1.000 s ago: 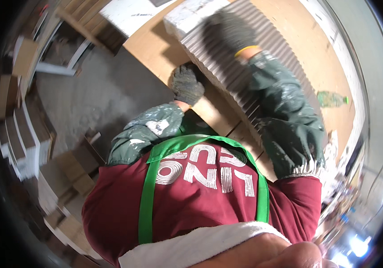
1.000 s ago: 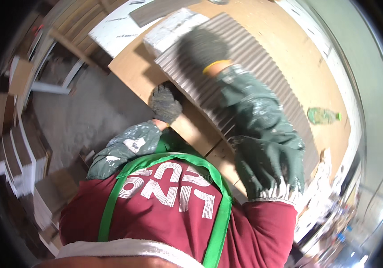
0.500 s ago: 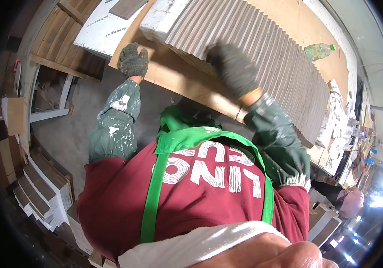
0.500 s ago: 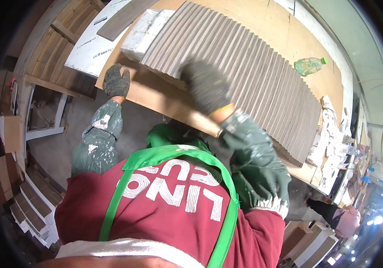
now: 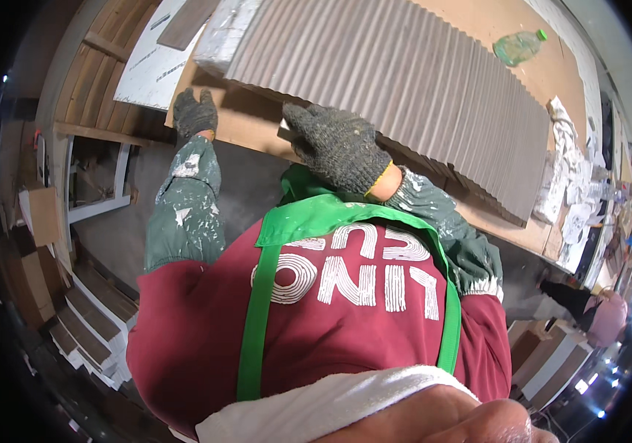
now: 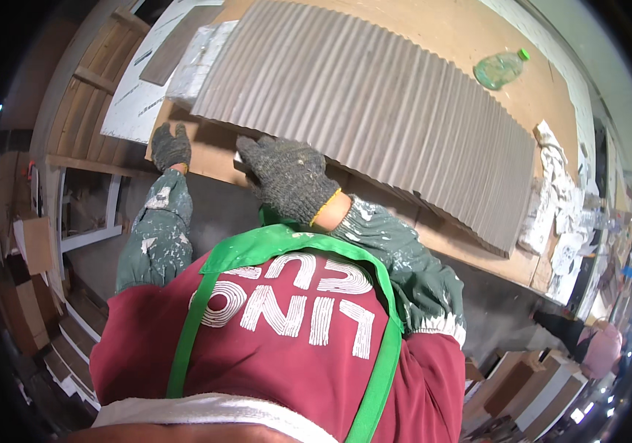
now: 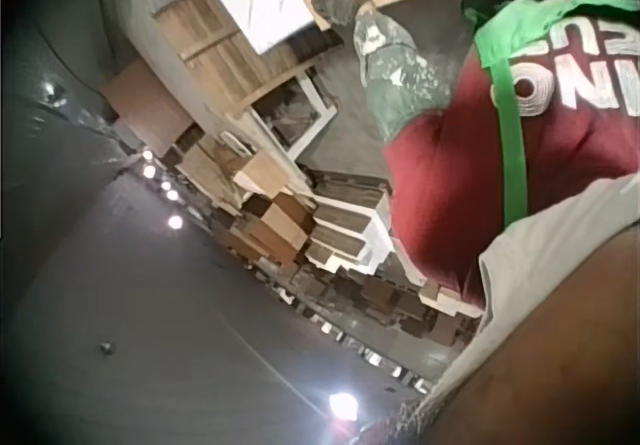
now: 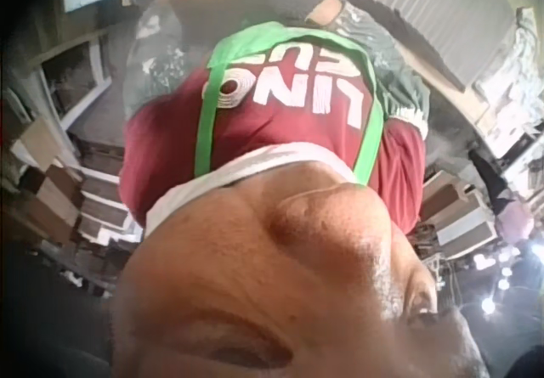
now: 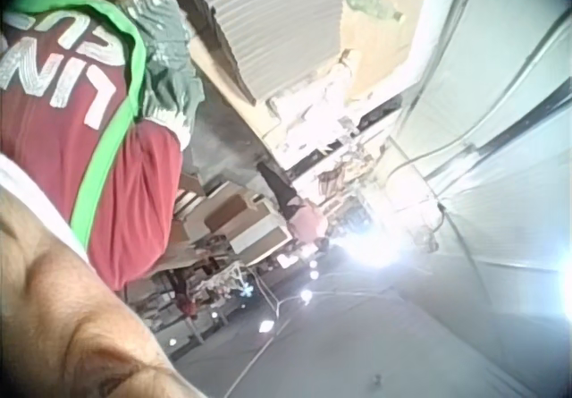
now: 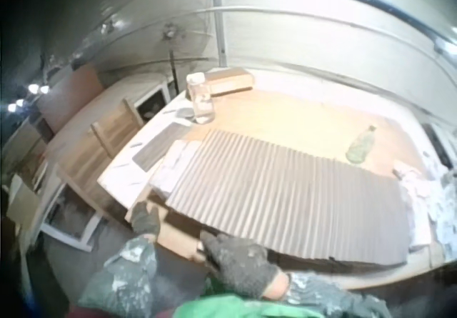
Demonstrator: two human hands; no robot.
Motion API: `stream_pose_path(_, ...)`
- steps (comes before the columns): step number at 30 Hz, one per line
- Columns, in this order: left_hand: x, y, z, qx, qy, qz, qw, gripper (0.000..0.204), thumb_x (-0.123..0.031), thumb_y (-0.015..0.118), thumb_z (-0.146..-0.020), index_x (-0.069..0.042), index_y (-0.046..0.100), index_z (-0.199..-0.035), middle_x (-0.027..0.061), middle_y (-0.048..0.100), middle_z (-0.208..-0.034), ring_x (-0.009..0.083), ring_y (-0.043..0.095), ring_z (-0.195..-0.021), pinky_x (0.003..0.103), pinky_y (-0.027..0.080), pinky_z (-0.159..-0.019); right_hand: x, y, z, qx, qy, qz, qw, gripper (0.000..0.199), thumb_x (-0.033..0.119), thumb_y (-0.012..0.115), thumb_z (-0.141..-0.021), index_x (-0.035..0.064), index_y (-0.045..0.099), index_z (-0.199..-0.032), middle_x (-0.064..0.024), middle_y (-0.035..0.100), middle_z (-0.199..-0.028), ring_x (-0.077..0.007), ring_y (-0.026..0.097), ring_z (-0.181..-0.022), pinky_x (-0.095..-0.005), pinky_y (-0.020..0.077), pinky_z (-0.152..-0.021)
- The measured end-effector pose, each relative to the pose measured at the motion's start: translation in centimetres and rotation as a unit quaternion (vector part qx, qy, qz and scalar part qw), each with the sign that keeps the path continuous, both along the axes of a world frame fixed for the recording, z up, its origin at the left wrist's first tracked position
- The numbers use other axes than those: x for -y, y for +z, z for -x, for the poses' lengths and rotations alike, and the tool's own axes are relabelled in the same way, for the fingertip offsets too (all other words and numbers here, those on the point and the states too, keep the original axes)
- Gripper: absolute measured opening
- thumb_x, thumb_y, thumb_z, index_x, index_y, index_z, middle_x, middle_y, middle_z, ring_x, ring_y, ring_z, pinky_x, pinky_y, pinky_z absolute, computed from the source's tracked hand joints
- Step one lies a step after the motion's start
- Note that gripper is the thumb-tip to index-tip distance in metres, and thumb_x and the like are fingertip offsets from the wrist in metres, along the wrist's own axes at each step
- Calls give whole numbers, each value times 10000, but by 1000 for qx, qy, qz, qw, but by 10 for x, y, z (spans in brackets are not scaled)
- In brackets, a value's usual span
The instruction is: Wiping and cleaning wood or composite slats on a workbench.
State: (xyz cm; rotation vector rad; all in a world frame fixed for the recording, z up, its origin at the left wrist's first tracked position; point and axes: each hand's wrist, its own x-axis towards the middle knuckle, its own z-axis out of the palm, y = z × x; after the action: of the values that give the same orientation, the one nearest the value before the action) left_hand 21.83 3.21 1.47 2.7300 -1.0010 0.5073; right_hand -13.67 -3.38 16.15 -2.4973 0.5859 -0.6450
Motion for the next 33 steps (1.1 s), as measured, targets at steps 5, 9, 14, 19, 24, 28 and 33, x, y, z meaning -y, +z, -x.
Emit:
stream_pose_path(5, -2, 13, -2, -39, 5, 6, 999, 569, -467, 458, -910, -32, 529, -1270, 195, 506, -1311, 333, 443, -1240, 428, 329, -1055, 66, -6, 55, 47, -217, 46, 974, 337, 239, 615, -845, 64, 536, -1122, -134, 628, -854, -323, 621, -811, -440, 486, -718)
stream_pose_path(9, 1, 22, -1, -54, 4, -5, 999, 575, -475, 426, -919, -36, 516, -1279, 199, 492, -1321, 337, 424, -1259, 438, 331, -1052, 33, -8, 69, -74, -213, 85, 971, 408, 256, 620, -843, 71, 525, -1194, -172, 621, -846, -332, 622, -835, -455, 489, -726)
stream_pose_path(14, -3, 27, 0, -57, 45, -28, 997, 580, -480, 413, -921, -37, 509, -1284, 198, 491, -1321, 338, 424, -1259, 443, 331, -1051, 29, 0, 97, 40, -177, 18, 983, 433, 281, 611, -854, 68, 554, -1227, -161, 649, -991, -331, 631, -912, -434, 500, -784)
stream_pose_path(19, 1, 35, 1, -53, 76, -43, 995, 585, -485, 400, -923, -39, 501, -1288, 196, 490, -1320, 338, 425, -1260, 448, 331, -1049, 48, -21, 124, -71, -330, 83, 937, 462, 341, 615, -855, 63, 565, -1220, -169, 644, -1028, -330, 628, -933, -428, 494, -814)
stream_pose_path(24, 2, 40, 8, -63, 103, -60, 991, 590, -489, 387, -924, -40, 494, -1292, 195, 490, -1320, 339, 426, -1260, 453, 331, -1048, -4, -3, 107, -8, -136, 23, 990, 460, 322, 613, -860, 51, 559, -1227, -169, 645, -1049, -327, 628, -964, -418, 492, -846)
stream_pose_path(28, -2, 46, 7, -71, 112, -83, 988, 614, -515, 356, -923, -49, 470, -1307, 192, 472, -1332, 347, 425, -1260, 469, 337, -1035, 26, -9, 136, 121, -293, 42, 947, 399, 243, 604, -851, 20, 579, -1181, -151, 643, -939, -306, 624, -819, -407, 513, -707)
stream_pose_path(33, 2, 49, 13, -71, 129, -59, 987, 580, -492, 394, -916, -50, 489, -1279, 174, 487, -1304, 342, 442, -1231, 474, 358, -1010, 6, -15, 139, 27, -257, 117, 959, 384, 259, 622, -843, 34, 602, -1154, -146, 648, -966, -311, 636, -850, -411, 510, -757)
